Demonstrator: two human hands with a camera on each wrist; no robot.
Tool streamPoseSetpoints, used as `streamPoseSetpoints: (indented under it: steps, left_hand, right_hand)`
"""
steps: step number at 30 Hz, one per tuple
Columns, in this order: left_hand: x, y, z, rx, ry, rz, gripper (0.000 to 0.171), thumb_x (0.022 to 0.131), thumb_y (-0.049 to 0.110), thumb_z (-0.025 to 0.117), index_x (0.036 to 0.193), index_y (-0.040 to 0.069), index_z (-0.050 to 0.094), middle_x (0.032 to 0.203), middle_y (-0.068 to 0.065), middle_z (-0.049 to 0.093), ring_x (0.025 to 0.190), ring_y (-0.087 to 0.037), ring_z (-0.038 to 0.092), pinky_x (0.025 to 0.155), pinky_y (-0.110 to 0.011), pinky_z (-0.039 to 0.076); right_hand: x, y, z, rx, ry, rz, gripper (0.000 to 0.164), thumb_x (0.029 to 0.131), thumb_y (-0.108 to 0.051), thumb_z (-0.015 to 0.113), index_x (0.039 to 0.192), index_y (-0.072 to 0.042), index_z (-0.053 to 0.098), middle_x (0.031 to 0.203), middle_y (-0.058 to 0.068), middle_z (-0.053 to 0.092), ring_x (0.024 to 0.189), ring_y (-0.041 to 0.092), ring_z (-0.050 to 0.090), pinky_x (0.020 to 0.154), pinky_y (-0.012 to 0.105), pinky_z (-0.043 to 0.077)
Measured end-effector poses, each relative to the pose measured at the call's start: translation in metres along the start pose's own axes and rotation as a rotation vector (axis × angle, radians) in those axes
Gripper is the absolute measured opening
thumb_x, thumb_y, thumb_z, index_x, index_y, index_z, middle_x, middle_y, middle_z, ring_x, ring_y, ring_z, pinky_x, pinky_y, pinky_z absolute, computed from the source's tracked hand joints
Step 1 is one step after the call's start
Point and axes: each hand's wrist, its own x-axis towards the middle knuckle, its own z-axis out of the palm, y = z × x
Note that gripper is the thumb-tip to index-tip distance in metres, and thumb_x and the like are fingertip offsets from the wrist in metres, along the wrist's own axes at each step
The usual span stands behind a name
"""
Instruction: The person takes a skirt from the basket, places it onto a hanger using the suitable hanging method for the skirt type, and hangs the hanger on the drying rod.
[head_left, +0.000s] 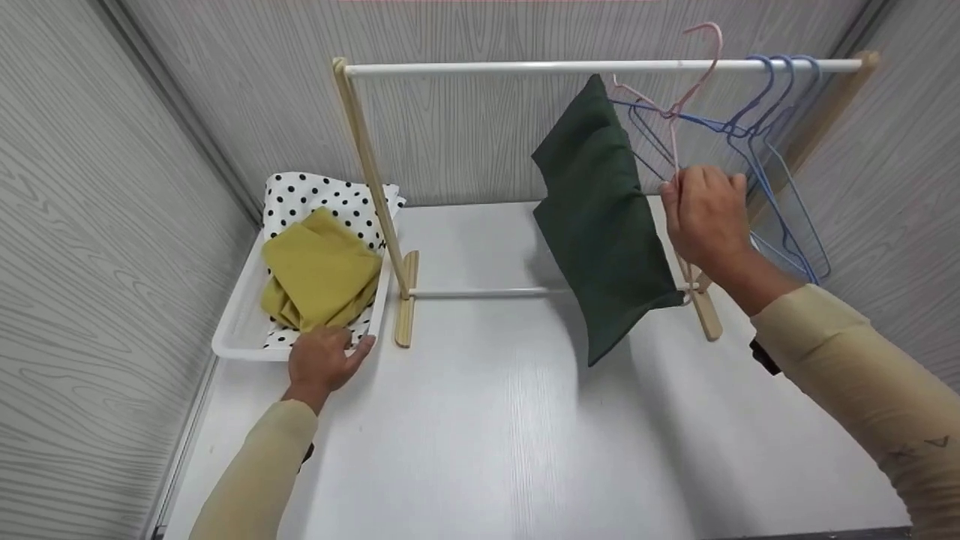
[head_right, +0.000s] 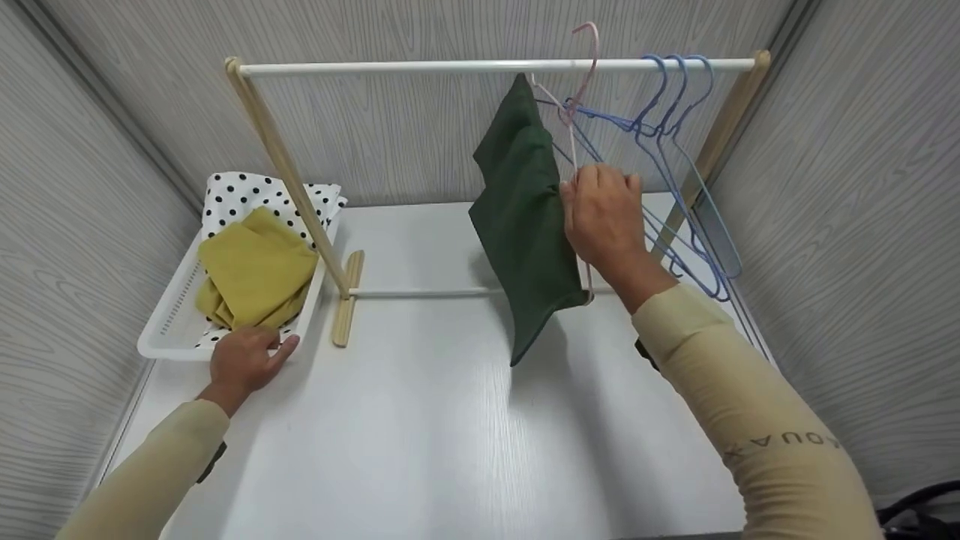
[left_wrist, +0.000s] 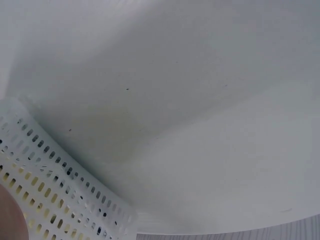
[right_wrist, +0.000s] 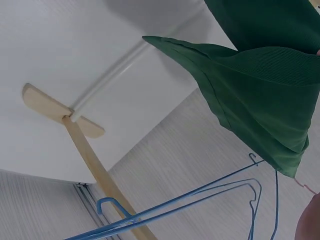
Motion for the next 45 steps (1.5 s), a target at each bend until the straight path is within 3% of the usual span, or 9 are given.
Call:
streamPoseSetpoints:
  steps: [11,16,22,26,31,37,41,45]
  left_hand:
    - [0.001,-0.001,0.002,0.007,0.039,0.031,0.052,0.090,0.054,0.057,0.067,0.007,0.059,0.059,-0.008,0.052,0.056,-0.031,0.050,0.053,-0.046,0.040]
    - [0.000,-0.003,0.003,0.016,0.060,0.038,0.052,0.090,0.054,0.057,0.068,0.007,0.059,0.061,-0.009,0.054,0.058,-0.033,0.053,0.054,-0.047,0.042]
    - [-0.004,-0.005,0.004,0.018,0.060,0.038,0.049,0.091,0.050,0.057,0.070,0.006,0.062,0.063,-0.009,0.055,0.060,-0.032,0.053,0.055,-0.047,0.042]
    - [-0.006,-0.005,0.003,0.016,0.068,0.038,0.049,0.092,0.048,0.056,0.070,0.005,0.063,0.063,-0.009,0.055,0.059,-0.031,0.053,0.055,-0.047,0.042]
    - [-0.006,-0.004,0.004,0.018,0.073,0.046,0.049,0.092,0.048,0.056,0.071,0.005,0.064,0.064,-0.009,0.057,0.060,-0.031,0.054,0.057,-0.047,0.043]
    - [-0.004,-0.003,0.003,0.029,0.066,0.039,0.045,0.095,0.044,0.052,0.071,0.007,0.062,0.065,-0.009,0.058,0.061,-0.031,0.053,0.057,-0.046,0.042]
    - [0.000,-0.002,-0.002,0.015,-0.027,0.015,0.044,0.097,0.042,0.050,0.073,0.007,0.063,0.067,-0.008,0.059,0.062,-0.030,0.054,0.058,-0.045,0.044]
    - [0.009,-0.002,-0.012,-0.012,-0.249,-0.025,0.047,0.101,0.045,0.045,0.079,0.008,0.065,0.070,-0.005,0.057,0.065,-0.026,0.051,0.064,-0.044,0.043]
  right_hand:
    - [0.005,0.035,-0.004,-0.225,-0.068,-0.005,0.048,0.108,-0.034,0.029,0.099,0.005,0.055,0.097,0.026,0.058,0.100,0.044,0.050,0.091,0.059,0.028]
    - [0.005,0.044,-0.005,-0.250,-0.024,-0.023,0.050,0.107,-0.034,0.031,0.096,0.006,0.059,0.097,0.027,0.063,0.097,0.043,0.051,0.091,0.059,0.027]
    - [0.004,0.046,0.000,-0.333,0.086,-0.195,0.049,0.105,-0.030,0.035,0.086,0.008,0.060,0.083,0.028,0.063,0.082,0.043,0.052,0.084,0.057,0.032]
    - [0.004,0.048,0.004,-0.317,0.125,-0.245,0.049,0.105,-0.028,0.036,0.079,0.007,0.059,0.075,0.026,0.061,0.076,0.042,0.053,0.083,0.057,0.032]
    - [0.003,0.052,0.005,-0.293,0.170,-0.250,0.051,0.105,-0.026,0.038,0.068,0.005,0.055,0.064,0.024,0.054,0.066,0.042,0.052,0.081,0.057,0.032]
    - [0.003,0.057,0.002,-0.314,0.166,-0.185,0.052,0.103,-0.026,0.037,0.066,0.006,0.053,0.062,0.025,0.052,0.065,0.043,0.052,0.082,0.058,0.031]
    - [0.001,0.061,-0.002,-0.340,0.161,-0.149,0.050,0.101,-0.024,0.037,0.063,0.005,0.052,0.060,0.024,0.050,0.063,0.042,0.050,0.079,0.057,0.032]
    - [0.000,0.064,-0.004,-0.382,0.119,-0.127,0.044,0.100,-0.019,0.040,0.064,0.006,0.052,0.059,0.023,0.049,0.062,0.041,0.049,0.078,0.056,0.032]
